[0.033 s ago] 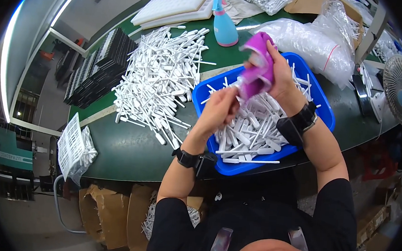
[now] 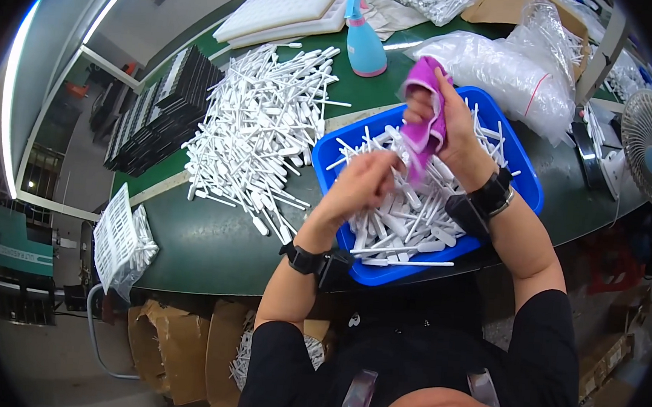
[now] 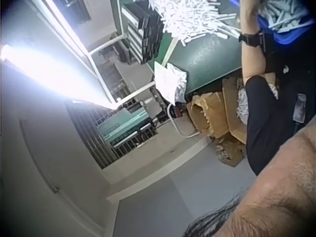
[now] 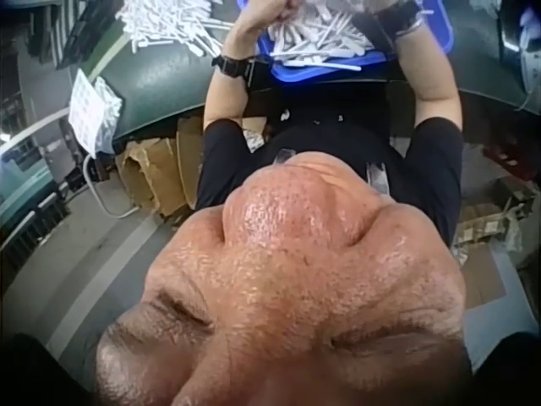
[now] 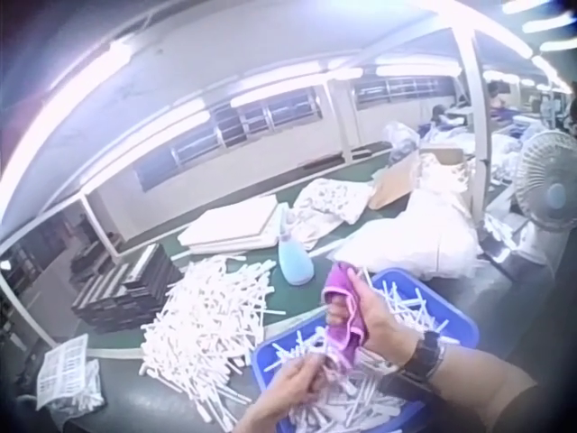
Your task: Clean small white plastic sticks using a purple cloth at a factory workstation.
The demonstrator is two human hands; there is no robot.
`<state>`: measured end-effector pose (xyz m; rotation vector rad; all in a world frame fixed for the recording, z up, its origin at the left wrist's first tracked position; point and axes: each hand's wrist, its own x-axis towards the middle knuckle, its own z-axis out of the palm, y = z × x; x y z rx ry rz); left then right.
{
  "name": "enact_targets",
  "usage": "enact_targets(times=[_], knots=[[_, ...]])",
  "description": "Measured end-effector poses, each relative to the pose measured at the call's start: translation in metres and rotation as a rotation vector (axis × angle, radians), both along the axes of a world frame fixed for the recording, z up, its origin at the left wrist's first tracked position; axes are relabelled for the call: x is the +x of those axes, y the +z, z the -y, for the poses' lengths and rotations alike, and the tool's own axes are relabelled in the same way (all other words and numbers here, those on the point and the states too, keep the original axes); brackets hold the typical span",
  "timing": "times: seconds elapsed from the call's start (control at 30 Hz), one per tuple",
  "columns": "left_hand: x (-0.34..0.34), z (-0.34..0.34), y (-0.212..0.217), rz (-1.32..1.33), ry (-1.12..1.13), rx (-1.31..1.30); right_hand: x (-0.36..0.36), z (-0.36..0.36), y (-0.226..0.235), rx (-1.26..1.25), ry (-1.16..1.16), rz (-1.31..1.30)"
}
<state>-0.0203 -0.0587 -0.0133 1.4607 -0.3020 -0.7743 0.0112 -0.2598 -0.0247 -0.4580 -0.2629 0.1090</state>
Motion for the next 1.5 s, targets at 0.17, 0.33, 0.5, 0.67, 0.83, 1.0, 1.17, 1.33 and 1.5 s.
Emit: enact_targets(times=[0.17, 0.33, 0.5, 0.67, 0.83, 1.0, 1.17, 1.33, 1.5], knots=[[-0.006, 0.006, -0.020, 0.190, -0.133, 0.000, 0.001, -0.006, -0.014, -0.117, 0.116, 0.204], [0.000, 0.005, -0.013, -0.011, 0.090, -0.231, -0.030, -0.055, 0.012, -0.411, -0.109, -0.250], [-0.013, 0.010, 0.023, -0.431, 0.429, -0.515, -0.040, -0.068, 0.041, -0.322, 0.008, -0.206], [-0.014, 0.011, 0.027, -0.371, 0.484, -0.430, -0.043, -0.060, 0.039, -0.384, 0.049, -0.128], [0.027, -0.040, 0.014, 0.483, 0.029, -0.013, -0.039, -0.040, 0.032, -0.685, 0.002, -0.071], [0.013, -0.014, 0.016, 0.249, 0.508, -0.330, -0.041, -0.058, 0.018, -1.110, 0.081, 0.146], [0.016, -0.025, 0.017, 0.204, 0.433, -0.453, -0.047, -0.052, 0.043, -0.949, 0.338, -0.037], [0.014, -0.020, 0.012, 0.248, 0.504, -0.451, -0.043, -0.047, 0.040, -1.112, 0.328, 0.113], [0.011, -0.013, 0.015, 0.251, 0.637, -0.442, -0.038, -0.048, 0.031, -1.309, 0.074, 0.333]])
